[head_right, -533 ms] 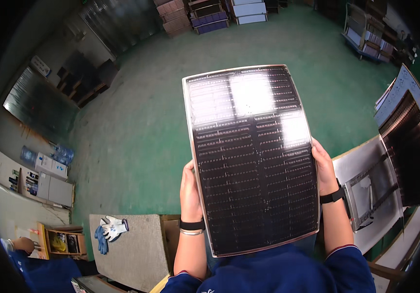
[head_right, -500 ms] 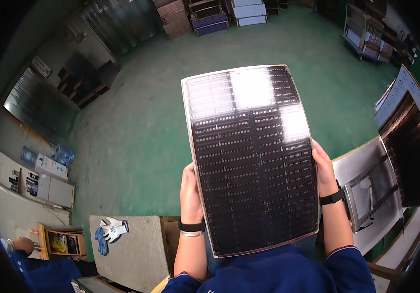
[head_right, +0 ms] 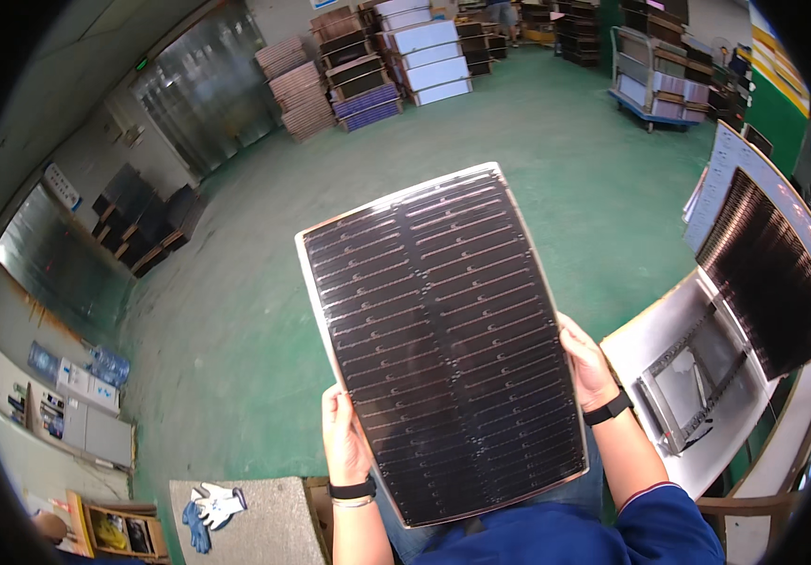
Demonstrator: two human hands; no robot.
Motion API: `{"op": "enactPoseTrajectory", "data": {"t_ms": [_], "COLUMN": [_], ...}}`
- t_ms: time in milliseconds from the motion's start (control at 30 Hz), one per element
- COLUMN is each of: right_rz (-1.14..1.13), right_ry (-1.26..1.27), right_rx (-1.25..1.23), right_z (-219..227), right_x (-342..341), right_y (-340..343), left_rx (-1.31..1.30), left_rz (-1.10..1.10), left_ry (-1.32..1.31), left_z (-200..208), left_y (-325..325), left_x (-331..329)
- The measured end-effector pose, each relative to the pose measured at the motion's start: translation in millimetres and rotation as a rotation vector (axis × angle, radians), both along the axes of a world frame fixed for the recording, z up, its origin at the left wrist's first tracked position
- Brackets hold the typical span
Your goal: The recorder retrieves solar or electronic panels from a rack and inspects them individually before replacing them in a vertical storage rack.
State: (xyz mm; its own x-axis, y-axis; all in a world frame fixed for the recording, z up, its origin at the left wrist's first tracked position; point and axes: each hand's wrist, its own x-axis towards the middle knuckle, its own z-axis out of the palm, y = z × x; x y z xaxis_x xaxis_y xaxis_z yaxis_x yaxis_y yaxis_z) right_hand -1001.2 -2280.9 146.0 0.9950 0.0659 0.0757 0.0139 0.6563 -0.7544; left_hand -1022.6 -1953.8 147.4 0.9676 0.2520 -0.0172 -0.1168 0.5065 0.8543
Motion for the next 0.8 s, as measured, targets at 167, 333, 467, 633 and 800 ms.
{"op": "enactPoseTrajectory", "data": {"t_ms": [167, 333, 467, 633, 800], "right_rz": [0.053, 0.057, -0.062, -0.080, -0.025], "right_ry": [0.028, 0.100, 0.124, 0.031, 0.055], "right_rx": [0.012, -0.142, 0.052, 0.307, 0.045], "right_z": [2.9, -0.1, -0.4, -4.3, -4.5], "right_x": [-1.1, 11.2, 22.8, 19.2, 12.2], "right_y": [0.4, 3.0, 9.3, 41.1, 12.1], "left_rx": [-0.101, -0.112, -0.207, -0.697, -0.310], "left_rz": [-0.086, -0.189, -0.278, -0.130, -0.041], "left_ry": [-0.042, 0.050, -0.048, -0.036, 0.071], "left_z": [-3.2, -10.6, -16.6, -29.7, -34.6], "left_y": [3.1, 15.1, 28.3, 10.8, -9.6], "left_x": [2.2, 4.8, -8.7, -35.2, -43.9]}}
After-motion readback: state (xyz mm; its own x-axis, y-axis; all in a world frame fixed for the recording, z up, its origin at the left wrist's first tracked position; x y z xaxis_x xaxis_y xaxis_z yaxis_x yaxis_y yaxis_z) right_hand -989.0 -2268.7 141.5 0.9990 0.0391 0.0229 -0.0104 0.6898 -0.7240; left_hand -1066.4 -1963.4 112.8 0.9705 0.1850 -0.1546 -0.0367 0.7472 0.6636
